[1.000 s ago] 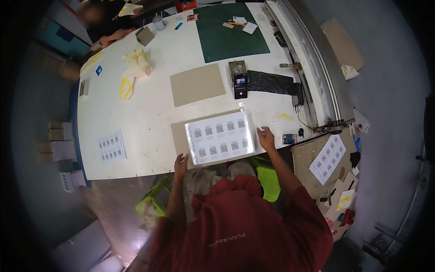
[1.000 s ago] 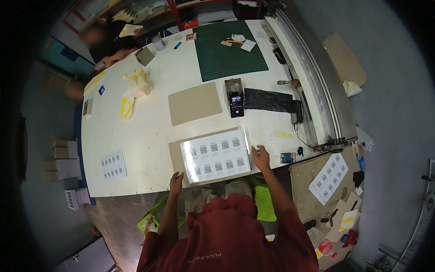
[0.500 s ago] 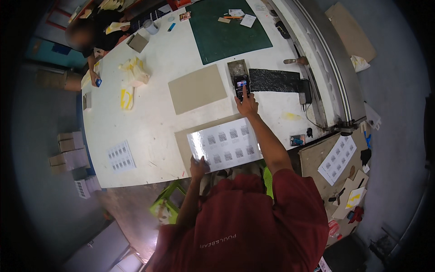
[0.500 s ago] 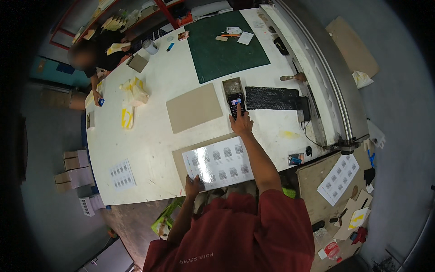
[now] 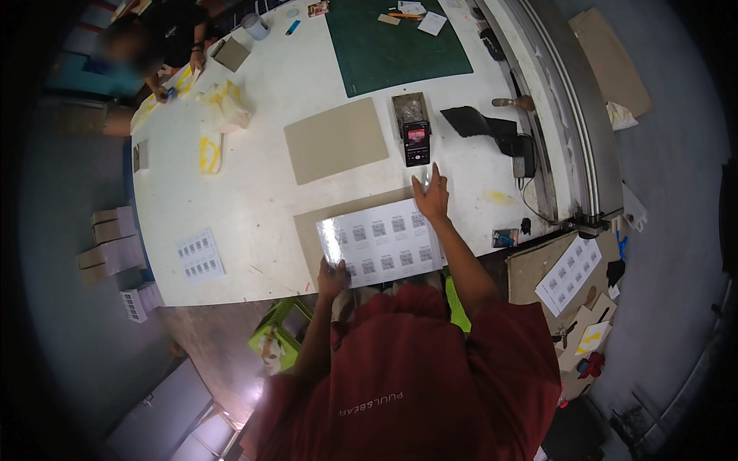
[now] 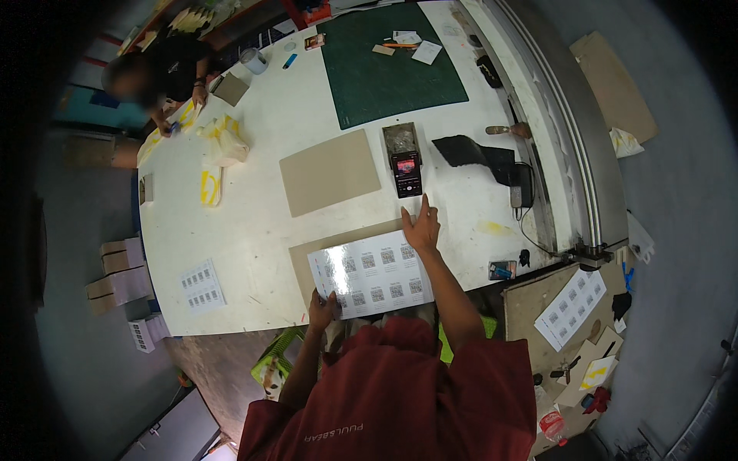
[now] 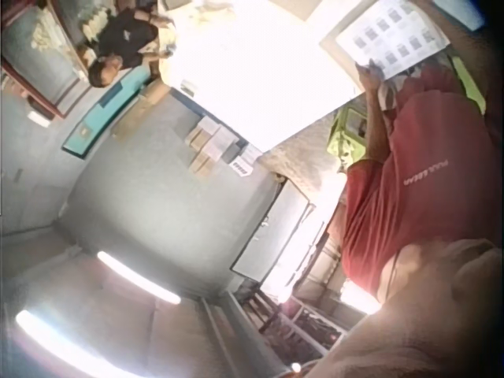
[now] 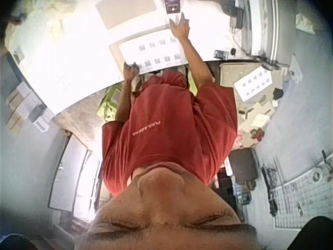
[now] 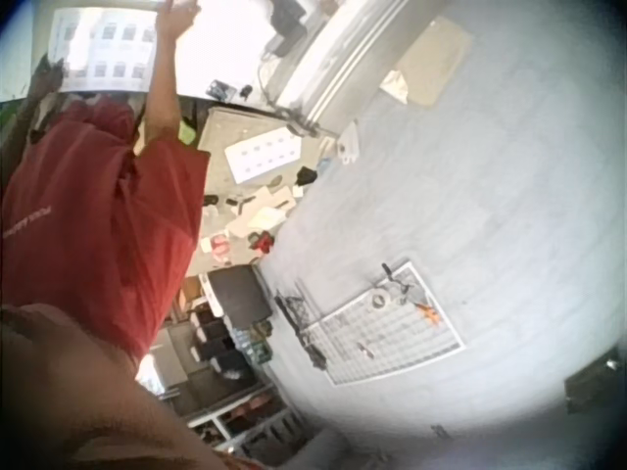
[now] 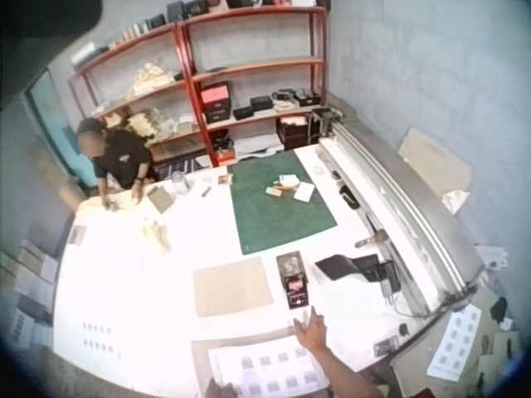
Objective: The person picks up sheets of stickers from a table, carries them to a blue pallet, stacks them, and then returns to the table to handle more sticker sheets. The person also briefly touches a cat on a stool.
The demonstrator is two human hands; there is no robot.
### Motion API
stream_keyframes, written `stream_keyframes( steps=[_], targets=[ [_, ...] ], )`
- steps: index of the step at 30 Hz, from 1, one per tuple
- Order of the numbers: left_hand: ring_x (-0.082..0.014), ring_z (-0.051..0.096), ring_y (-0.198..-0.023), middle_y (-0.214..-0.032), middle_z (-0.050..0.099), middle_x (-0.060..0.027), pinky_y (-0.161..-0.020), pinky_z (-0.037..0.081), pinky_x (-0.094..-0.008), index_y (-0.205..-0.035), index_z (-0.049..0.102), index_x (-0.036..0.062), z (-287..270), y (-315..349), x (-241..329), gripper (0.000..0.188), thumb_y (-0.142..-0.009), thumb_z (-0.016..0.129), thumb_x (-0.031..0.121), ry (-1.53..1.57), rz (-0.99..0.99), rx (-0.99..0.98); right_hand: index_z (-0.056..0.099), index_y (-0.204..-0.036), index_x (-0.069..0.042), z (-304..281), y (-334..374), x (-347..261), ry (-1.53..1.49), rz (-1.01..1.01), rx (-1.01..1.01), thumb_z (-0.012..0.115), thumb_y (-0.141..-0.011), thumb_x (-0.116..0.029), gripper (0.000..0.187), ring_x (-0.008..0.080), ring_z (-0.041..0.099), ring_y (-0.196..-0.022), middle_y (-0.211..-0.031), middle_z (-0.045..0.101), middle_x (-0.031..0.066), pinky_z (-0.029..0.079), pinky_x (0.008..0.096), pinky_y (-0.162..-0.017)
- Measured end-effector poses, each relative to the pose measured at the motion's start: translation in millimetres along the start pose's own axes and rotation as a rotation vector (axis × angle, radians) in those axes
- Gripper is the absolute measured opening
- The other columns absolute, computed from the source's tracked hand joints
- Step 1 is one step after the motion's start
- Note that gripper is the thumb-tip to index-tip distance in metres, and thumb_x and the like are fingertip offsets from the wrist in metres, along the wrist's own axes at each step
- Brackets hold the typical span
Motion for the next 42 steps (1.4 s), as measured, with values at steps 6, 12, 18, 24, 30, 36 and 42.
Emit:
stream_keyframes(
  steps=[6, 12, 18, 24, 30, 36, 42],
  targets=[
    [-0.0223, 0.063, -0.090, -0.100, 0.066, -0.0166, -0.081, 0.050, -0.0342, -0.116, 0.056, -0.0076, 2, -32, -3, 0.057, -0.095, 0.055, 0.045, 0.216, -0.164, -0.066, 0.056, -0.123, 0.003, 8, 17, 52, -0.292, 0.433, -0.265, 0.040, -0.085, -0.073, 0.087, 0.0358, 0.054, -0.116, -0.123, 0.056, 0.0260, 0.042, 0.0431, -0.098],
    [-0.0166, 0.060, -0.086, -0.097, 0.064, -0.0079, -0.076, 0.048, -0.0310, -0.121, 0.056, 0.0001, 2, -74, -18, 0.060, -0.099, 0.038, 0.054, 0.521, -0.276, -0.153, 0.059, -0.123, 0.002, 17, 15, 64, -0.482, 0.633, -0.508, 0.038, -0.086, -0.074, 0.088, 0.0262, 0.056, -0.113, -0.121, 0.062, 0.0174, 0.041, 0.0348, -0.098],
    [-0.0162, 0.057, -0.103, -0.115, 0.061, -0.0088, -0.089, 0.044, -0.0289, -0.129, 0.052, 0.0001, 4, -104, -11, 0.064, -0.099, 0.037, 0.054, 0.580, -0.310, -0.221, 0.064, -0.114, 0.000, 29, -4, 87, -0.340, 0.548, -0.395, 0.042, -0.088, -0.070, 0.078, 0.0254, 0.062, -0.097, -0.105, 0.067, 0.0175, 0.047, 0.0374, -0.087],
    [-0.0233, 0.047, -0.125, -0.133, 0.053, -0.0168, -0.105, 0.035, -0.0339, -0.135, 0.045, -0.0057, 7, -97, 15, 0.066, -0.097, 0.048, 0.048, 0.244, -0.250, -0.123, 0.059, -0.121, -0.002, 17, -31, 49, -0.225, 0.259, -0.130, 0.056, -0.088, -0.056, 0.063, 0.0257, 0.064, -0.090, -0.097, 0.067, 0.0163, 0.049, 0.0352, -0.083],
    [-0.0234, 0.049, -0.123, -0.131, 0.055, -0.0167, -0.103, 0.037, -0.0335, -0.134, 0.047, -0.0062, 5, -99, 9, 0.063, -0.099, 0.046, 0.047, 0.213, -0.216, -0.161, 0.044, -0.138, -0.004, 35, -48, 39, -0.127, 0.217, -0.278, 0.050, -0.088, -0.063, 0.077, 0.0332, 0.059, -0.101, -0.112, 0.059, 0.0216, 0.047, 0.0396, -0.089],
    [-0.0194, 0.052, -0.115, -0.123, 0.059, -0.0138, -0.098, 0.040, -0.0317, -0.130, 0.050, -0.0070, 8, -99, 4, 0.063, -0.098, 0.046, 0.048, 0.319, -0.192, -0.133, 0.006, -0.153, -0.012, 36, -48, 17, 0.003, 0.242, -0.477, 0.040, -0.086, -0.072, 0.096, 0.0431, 0.050, -0.118, -0.131, 0.044, 0.0305, 0.040, 0.0430, -0.102],
    [-0.0193, 0.055, -0.108, -0.117, 0.061, -0.0135, -0.093, 0.043, -0.0321, -0.126, 0.051, -0.0079, 6, -97, 13, 0.065, -0.098, 0.046, 0.050, 0.268, -0.213, -0.174, -0.001, -0.153, -0.014, 33, -50, 14, -0.017, 0.254, -0.521, 0.040, -0.084, -0.074, 0.100, 0.0463, 0.048, -0.120, -0.132, 0.041, 0.0338, 0.039, 0.0439, -0.104]
  ],
)
Point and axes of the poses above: each hand's wrist, its own y-axis away from the middle knuckle, its own z-axis out of the palm, x = y × z, the point moved 3 cm from there along -y, towards the middle knuckle
